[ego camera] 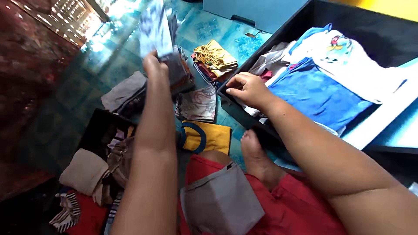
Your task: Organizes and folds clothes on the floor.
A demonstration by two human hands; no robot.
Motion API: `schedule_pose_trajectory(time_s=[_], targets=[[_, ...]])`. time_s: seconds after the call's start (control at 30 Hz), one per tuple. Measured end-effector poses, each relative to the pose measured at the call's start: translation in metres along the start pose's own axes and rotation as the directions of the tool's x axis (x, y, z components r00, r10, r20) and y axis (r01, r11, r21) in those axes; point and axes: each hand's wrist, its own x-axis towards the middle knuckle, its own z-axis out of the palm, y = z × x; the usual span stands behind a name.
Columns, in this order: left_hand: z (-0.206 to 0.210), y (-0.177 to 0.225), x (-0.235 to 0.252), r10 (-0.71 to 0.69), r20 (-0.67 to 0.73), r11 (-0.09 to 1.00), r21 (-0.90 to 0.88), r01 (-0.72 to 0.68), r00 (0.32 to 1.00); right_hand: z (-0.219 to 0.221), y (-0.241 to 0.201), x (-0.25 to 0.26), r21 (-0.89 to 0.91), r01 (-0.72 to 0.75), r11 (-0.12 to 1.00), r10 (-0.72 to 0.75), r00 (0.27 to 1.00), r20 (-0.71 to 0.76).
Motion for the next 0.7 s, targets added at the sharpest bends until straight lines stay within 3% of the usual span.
schedule_pose_trajectory(time_s=[0.07, 0.13, 0.4, 0.57, 0.63, 0.7], targets=[[-0.030, -0.047, -0.001, -0.140, -0.148, 0.989, 0.026, 0.146, 0.979, 0.000, 0.001, -0.001, -0.016, 0.003, 1.000, -0.003, 1.000, 0.008], [-0.043, -0.074, 0.000, -0.156, -0.221, 0.986, 0.019, 0.164, 0.963, -0.002, 0.003, 0.001, -0.032, -0.001, 0.999, 0.001, 1.000, 0.019], [-0.025, -0.067, -0.007, -0.028, -0.199, 0.987, -0.163, -0.005, 0.980, -0.004, 0.004, 0.001, -0.044, -0.021, 0.999, 0.022, 0.999, 0.025], [-0.039, -0.074, -0.017, -0.169, -0.263, 0.986, -0.059, 0.159, 0.950, -0.006, 0.003, 0.000, -0.080, -0.026, 0.996, 0.029, 0.999, 0.031], [-0.040, -0.070, -0.018, -0.167, -0.273, 0.985, 0.004, 0.175, 0.947, -0.008, 0.005, -0.001, -0.085, -0.023, 0.996, 0.025, 0.999, 0.021], [-0.040, -0.066, -0.016, -0.084, -0.318, 0.962, 0.221, 0.160, 0.944, -0.008, 0.005, 0.000, -0.088, -0.025, 0.996, 0.027, 0.999, 0.021]])
